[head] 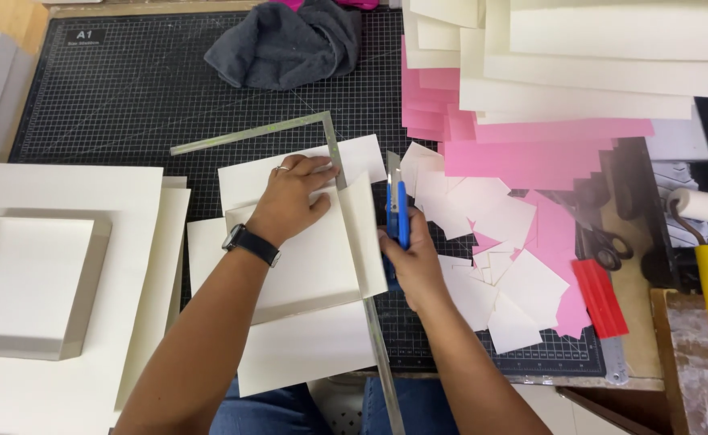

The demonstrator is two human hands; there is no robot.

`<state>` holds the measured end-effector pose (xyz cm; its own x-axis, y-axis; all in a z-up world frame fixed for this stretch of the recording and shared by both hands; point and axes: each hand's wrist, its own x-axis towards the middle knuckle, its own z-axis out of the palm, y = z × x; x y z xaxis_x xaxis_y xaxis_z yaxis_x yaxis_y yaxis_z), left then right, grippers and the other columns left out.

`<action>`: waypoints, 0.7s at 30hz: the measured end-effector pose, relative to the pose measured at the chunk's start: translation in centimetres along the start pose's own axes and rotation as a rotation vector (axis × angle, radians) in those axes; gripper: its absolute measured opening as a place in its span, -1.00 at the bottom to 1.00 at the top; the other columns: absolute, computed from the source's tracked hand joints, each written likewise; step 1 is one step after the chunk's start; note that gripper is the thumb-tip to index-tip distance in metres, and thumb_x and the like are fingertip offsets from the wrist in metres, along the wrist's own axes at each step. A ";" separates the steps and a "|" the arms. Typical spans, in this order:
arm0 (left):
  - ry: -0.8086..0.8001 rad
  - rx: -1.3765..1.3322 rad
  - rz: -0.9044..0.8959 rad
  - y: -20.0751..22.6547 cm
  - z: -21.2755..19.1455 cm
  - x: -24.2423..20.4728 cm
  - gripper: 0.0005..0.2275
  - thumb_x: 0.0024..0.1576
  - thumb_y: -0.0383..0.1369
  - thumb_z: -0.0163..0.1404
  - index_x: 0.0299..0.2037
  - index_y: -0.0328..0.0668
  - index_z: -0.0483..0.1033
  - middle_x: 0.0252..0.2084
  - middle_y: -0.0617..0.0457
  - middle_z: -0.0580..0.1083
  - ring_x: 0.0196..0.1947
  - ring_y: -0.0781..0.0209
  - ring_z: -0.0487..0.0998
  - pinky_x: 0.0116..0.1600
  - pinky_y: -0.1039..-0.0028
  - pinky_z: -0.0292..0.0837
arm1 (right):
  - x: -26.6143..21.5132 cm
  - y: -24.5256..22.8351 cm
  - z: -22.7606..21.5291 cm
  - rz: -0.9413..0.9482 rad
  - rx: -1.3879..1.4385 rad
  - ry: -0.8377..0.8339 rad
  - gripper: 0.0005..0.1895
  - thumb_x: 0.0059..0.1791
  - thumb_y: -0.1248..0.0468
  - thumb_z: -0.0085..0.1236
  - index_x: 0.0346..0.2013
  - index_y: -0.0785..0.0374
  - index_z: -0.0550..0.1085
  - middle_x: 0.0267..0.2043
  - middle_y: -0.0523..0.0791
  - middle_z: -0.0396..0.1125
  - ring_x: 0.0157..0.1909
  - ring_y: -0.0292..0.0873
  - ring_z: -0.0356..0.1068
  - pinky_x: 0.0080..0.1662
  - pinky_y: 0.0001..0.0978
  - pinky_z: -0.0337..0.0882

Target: Trimming excess paper around a small box using a utility knife and an L-square ruler

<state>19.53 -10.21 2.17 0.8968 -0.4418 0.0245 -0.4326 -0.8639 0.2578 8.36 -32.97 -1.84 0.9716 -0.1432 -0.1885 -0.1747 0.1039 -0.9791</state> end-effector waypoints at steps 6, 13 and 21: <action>0.055 -0.031 0.001 -0.4 0.4 0.1 -0.59 0.10 -0.19 0.04 0.20 0.29 0.55 0.26 0.33 0.43 0.33 0.17 0.29 0.31 0.10 0.33 | -0.8 -6.8 2.7 0.130 -0.240 -0.046 -0.51 0.01 0.18 0.23 0.20 0.14 0.32 0.06 0.05 0.50 0.13 0.16 0.49 0.09 0.01 0.47; 0.068 -0.088 -0.009 -0.3 0.3 0.0 -0.59 0.09 -0.20 0.06 0.20 0.26 0.56 0.25 0.31 0.48 0.33 0.16 0.31 0.30 0.09 0.32 | -0.6 -7.3 2.5 0.153 -0.287 -0.042 -0.55 0.01 0.20 0.19 0.19 0.08 0.34 0.05 0.02 0.50 0.14 0.14 0.48 0.07 -0.03 0.47; 0.049 -0.015 -0.003 -0.3 0.3 0.2 -0.61 0.07 -0.18 0.04 0.14 0.28 0.59 0.29 0.39 0.44 0.34 0.16 0.28 0.30 0.04 0.32 | 0.5 -9.2 3.1 0.143 -0.505 -0.097 -0.48 0.03 0.14 0.12 0.27 0.12 0.27 0.06 0.20 0.43 0.16 0.32 0.42 0.11 0.11 0.45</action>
<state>19.83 -10.16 1.79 0.9019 -0.4261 0.0711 -0.4285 -0.8617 0.2720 10.98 -30.92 7.27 0.9387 -0.0686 -0.3378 -0.3381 -0.3742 -0.8635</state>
